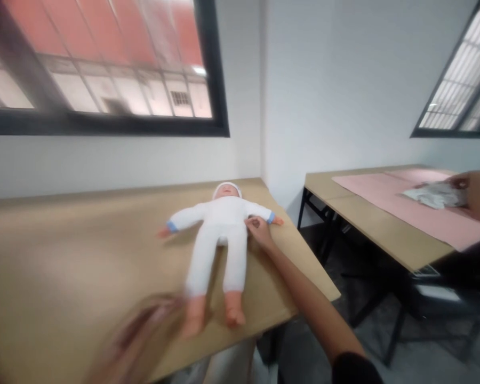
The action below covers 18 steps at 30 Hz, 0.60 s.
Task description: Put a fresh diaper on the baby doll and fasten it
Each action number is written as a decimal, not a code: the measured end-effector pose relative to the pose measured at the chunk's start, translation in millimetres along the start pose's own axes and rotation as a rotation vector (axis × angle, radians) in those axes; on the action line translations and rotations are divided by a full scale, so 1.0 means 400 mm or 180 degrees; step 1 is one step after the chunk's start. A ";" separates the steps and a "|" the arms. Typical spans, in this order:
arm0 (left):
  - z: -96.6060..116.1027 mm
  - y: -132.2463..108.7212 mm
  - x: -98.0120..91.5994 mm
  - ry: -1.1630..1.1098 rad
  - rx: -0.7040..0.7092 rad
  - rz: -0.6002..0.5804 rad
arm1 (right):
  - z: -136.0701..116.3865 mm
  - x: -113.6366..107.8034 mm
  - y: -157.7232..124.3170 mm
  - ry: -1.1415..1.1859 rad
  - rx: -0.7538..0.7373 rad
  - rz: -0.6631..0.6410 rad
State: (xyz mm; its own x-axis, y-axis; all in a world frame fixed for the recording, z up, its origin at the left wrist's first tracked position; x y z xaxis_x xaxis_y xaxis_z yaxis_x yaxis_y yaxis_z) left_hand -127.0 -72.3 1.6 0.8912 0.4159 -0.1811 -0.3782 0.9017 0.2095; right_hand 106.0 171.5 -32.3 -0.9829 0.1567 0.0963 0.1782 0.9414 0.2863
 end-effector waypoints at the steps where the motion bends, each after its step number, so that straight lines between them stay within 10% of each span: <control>1: -0.009 0.009 0.000 0.0076 0.0018 0.0047 | 0.001 0.000 -0.001 -0.0024 0.0035 0.0006; 9: -0.098 -0.011 0.039 0.0355 0.0415 -0.0013 | 0.015 0.004 0.003 -0.0191 -0.0074 -0.0064; 18: -0.029 -0.070 0.015 0.0679 0.0997 0.0438 | 0.010 0.004 0.007 -0.0667 -0.0508 -0.0158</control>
State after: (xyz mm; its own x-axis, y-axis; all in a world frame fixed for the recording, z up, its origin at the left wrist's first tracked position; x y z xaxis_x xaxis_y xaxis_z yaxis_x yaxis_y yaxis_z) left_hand -114.1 -93.6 -16.5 0.7532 0.5751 -0.3193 -0.3664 0.7700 0.5223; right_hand 104.8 175.7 -35.1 -0.9757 0.1857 -0.1164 0.1181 0.8931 0.4340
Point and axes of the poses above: each hand's wrist, its own y-axis towards the middle knuckle, its own x-axis out of the palm, z = x × y, the point moved 9 cm from there along y, towards the middle knuckle, and after that the axes turned 12 degrees about z, right-handed, at the moved point
